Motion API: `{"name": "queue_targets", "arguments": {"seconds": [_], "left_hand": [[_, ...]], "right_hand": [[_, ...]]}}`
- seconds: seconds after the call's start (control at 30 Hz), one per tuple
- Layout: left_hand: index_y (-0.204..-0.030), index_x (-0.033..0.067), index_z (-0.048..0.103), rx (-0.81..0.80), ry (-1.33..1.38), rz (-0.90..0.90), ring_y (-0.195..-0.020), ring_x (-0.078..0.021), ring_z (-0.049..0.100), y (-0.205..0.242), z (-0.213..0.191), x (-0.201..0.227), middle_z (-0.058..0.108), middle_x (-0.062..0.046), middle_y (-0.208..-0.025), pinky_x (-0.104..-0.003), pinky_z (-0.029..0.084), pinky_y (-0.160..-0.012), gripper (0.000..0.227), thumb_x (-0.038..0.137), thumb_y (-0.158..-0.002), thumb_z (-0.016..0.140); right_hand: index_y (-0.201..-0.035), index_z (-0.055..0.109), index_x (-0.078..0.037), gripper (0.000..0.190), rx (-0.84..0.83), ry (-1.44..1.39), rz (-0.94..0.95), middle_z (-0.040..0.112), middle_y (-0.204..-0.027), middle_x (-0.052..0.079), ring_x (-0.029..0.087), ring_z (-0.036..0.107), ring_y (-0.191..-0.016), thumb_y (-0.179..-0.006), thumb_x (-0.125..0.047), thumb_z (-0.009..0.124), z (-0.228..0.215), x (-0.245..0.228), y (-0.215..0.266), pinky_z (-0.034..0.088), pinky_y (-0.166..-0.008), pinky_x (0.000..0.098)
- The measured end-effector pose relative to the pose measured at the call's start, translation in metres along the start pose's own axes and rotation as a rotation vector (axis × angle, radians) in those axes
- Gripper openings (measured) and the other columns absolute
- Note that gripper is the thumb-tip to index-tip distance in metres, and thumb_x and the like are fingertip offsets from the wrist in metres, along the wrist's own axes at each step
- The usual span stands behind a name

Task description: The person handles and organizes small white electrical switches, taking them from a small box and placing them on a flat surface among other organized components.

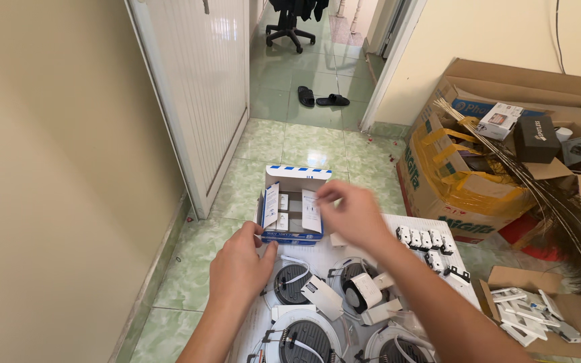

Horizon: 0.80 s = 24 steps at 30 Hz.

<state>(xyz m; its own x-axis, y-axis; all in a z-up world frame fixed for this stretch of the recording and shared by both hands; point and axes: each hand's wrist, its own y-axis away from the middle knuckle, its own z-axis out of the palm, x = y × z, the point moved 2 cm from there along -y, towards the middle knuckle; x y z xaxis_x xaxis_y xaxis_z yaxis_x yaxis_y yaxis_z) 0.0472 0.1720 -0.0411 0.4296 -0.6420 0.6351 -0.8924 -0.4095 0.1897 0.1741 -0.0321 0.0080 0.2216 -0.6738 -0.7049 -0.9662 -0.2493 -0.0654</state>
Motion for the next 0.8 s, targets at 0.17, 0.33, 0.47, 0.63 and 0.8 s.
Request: {"name": "queue_targets", "arguments": {"seconds": [0.17, 0.33, 0.47, 0.63, 0.8], "left_hand": [[-0.093, 0.0235, 0.053, -0.014, -0.037, -0.042, -0.084, -0.0260, 0.068, 0.012, -0.007, 0.011, 0.072, 0.005, -0.083, -0.044, 0.050, -0.076, 0.031, 0.051, -0.102, 0.066], [-0.073, 0.0229, 0.050, -0.070, -0.112, -0.035, -0.076, -0.0221, 0.064, 0.011, 0.013, 0.014, 0.065, 0.006, -0.070, -0.039, 0.049, -0.071, 0.045, 0.055, -0.102, 0.065], [-0.072, 0.0229, 0.051, -0.098, -0.150, -0.026, -0.077, -0.0237, 0.065, 0.017, 0.024, 0.019, 0.066, 0.005, -0.069, -0.040, 0.049, -0.070, 0.049, 0.061, -0.100, 0.067], [-0.070, 0.0226, 0.046, -0.085, -0.151, 0.019, -0.073, -0.0222, 0.060, 0.027, 0.030, 0.030, 0.060, 0.006, -0.064, -0.038, 0.047, -0.070, 0.053, 0.062, -0.098, 0.069], [-0.096, 0.0370, 0.069, 0.028, 0.031, 0.187, -0.081, -0.0126, 0.070, 0.040, 0.039, 0.041, 0.069, 0.012, -0.076, -0.037, 0.056, -0.080, 0.025, 0.057, -0.089, 0.083]], "right_hand": [[-0.123, 0.080, -0.023, 0.031, -0.185, 0.411, 0.118, 0.083, -0.119, -0.003, 0.019, 0.077, -0.109, -0.095, -0.031, 0.072, -0.034, 0.040, -0.010, 0.060, -0.096, 0.0383], [-0.154, 0.068, -0.023, 0.063, -0.453, 0.506, 0.163, 0.073, -0.154, -0.001, 0.022, 0.071, -0.137, -0.092, -0.026, 0.080, -0.007, 0.064, 0.006, 0.059, -0.113, 0.0396], [-0.131, 0.079, -0.022, 0.048, -0.399, 0.488, 0.016, 0.079, -0.128, 0.006, 0.029, 0.074, -0.119, -0.083, -0.026, 0.082, 0.023, 0.101, 0.001, 0.058, -0.094, 0.0421], [-0.106, 0.076, -0.014, 0.019, -0.337, 0.446, -0.067, 0.077, -0.115, 0.010, 0.033, 0.073, -0.111, -0.087, -0.018, 0.076, 0.006, 0.094, 0.010, 0.056, -0.090, 0.0451], [-0.134, 0.084, -0.025, 0.048, -0.212, 0.026, 0.270, 0.088, -0.122, -0.006, 0.011, 0.079, -0.102, -0.086, -0.028, 0.090, -0.064, 0.055, 0.056, 0.064, -0.090, 0.0303]]}}
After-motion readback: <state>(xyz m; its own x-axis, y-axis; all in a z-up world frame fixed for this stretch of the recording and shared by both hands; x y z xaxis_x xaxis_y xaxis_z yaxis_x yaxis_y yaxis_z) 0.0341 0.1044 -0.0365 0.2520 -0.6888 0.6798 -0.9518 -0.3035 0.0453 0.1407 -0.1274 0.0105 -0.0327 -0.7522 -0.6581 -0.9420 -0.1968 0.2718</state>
